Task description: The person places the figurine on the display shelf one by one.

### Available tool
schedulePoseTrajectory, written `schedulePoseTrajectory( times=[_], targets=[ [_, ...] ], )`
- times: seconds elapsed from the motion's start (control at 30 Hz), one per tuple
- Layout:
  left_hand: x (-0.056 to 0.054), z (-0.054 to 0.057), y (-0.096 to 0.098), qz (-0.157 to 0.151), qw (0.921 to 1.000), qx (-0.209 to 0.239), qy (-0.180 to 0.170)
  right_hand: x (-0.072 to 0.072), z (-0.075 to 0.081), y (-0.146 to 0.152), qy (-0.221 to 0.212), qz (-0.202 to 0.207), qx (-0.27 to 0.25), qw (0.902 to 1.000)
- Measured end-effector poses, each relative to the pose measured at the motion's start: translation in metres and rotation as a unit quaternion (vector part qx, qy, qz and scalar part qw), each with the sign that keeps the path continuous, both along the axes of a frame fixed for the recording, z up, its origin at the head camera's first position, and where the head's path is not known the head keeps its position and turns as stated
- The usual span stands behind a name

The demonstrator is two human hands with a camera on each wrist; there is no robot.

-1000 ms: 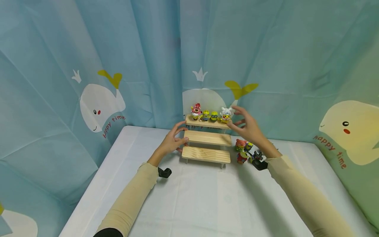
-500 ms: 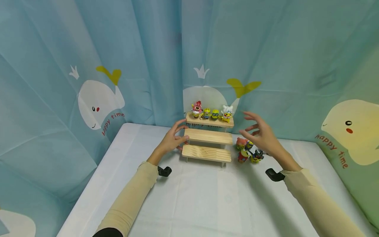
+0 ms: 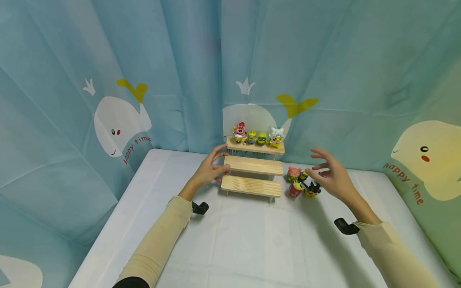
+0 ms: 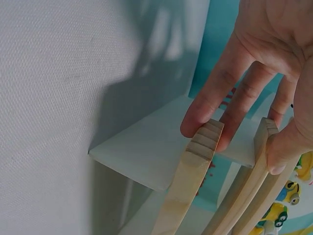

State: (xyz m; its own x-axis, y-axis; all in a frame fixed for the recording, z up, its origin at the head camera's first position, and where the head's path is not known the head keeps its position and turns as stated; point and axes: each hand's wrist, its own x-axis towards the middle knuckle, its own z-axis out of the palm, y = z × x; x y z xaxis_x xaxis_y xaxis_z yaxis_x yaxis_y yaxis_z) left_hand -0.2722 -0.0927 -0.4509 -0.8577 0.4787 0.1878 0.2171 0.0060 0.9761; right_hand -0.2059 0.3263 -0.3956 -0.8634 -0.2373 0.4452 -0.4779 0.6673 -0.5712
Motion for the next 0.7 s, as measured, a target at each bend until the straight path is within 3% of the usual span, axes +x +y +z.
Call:
schedulePoseTrajectory(
  times=[0.43, 0.63, 0.7],
  targets=[
    [0.000, 0.001, 0.001, 0.004, 1.0000, -0.006, -0.002, 0.026, -0.046, 0.037, -0.011, -0.038, 0.000, 0.9992],
    [0.000, 0.000, 0.001, 0.006, 1.0000, -0.004, -0.006, 0.030, -0.063, 0.045, -0.038, -0.027, -0.002, 0.9989],
    [-0.004, -0.006, 0.001, 0.007, 1.0000, -0.003, -0.004, 0.029, -0.068, 0.047, -0.049, -0.018, -0.002, 0.9986]
  ],
)
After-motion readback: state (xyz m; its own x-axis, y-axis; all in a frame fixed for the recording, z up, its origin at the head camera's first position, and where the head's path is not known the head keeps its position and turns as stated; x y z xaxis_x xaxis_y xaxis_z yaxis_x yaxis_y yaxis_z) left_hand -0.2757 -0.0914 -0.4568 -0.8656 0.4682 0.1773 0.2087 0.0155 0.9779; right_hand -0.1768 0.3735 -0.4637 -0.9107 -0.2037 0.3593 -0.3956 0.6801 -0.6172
